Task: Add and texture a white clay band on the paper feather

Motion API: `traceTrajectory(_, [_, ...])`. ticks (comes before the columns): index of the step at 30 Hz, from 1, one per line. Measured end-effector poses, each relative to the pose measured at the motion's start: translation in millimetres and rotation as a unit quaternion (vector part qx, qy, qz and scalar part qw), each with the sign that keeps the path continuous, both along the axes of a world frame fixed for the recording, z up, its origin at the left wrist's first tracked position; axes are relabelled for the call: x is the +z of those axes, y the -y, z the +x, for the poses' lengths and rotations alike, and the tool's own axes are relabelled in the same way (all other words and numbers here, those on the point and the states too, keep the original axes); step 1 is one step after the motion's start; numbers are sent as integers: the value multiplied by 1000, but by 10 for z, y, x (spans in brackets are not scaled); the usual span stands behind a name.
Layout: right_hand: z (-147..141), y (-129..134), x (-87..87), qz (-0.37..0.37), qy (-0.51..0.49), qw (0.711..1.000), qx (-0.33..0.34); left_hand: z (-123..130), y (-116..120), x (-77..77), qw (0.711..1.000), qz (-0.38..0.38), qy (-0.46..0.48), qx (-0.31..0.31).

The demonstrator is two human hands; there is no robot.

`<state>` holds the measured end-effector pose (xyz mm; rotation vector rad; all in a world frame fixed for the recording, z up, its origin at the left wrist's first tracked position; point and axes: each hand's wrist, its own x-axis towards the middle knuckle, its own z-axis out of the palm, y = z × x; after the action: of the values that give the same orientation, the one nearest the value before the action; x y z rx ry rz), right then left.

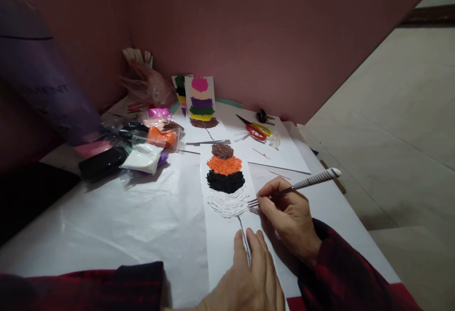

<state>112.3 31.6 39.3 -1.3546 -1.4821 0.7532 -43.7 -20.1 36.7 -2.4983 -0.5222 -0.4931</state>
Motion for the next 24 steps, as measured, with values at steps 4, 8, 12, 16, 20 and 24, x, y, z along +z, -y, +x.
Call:
traceTrajectory(4, [-31, 19, 10, -2, 10, 1000, 10, -26, 14, 2, 1000, 4, -10, -7])
traceTrajectory(8, [-25, 8, 3, -5, 15, 1000, 6, -28, 22, -23, 1000, -7, -17, -12])
traceTrajectory(12, [-17, 6, -16, -18, 19, 1000, 8, -25, 11, -11, 1000, 0, -22, -13])
traceTrajectory(16, [-12, 0, -22, -24, 37, 999, 10, -12, -1, -21, 1000, 3, -15, -6])
traceTrajectory(20, [-1, -22, -4, -16, 62, 998, -5, 31, 8, -89, 999, 14, 37, 15])
traceTrajectory(24, [9, -48, 15, -6, 85, 996, -22, 40, 13, -83, 1000, 8, 17, 11])
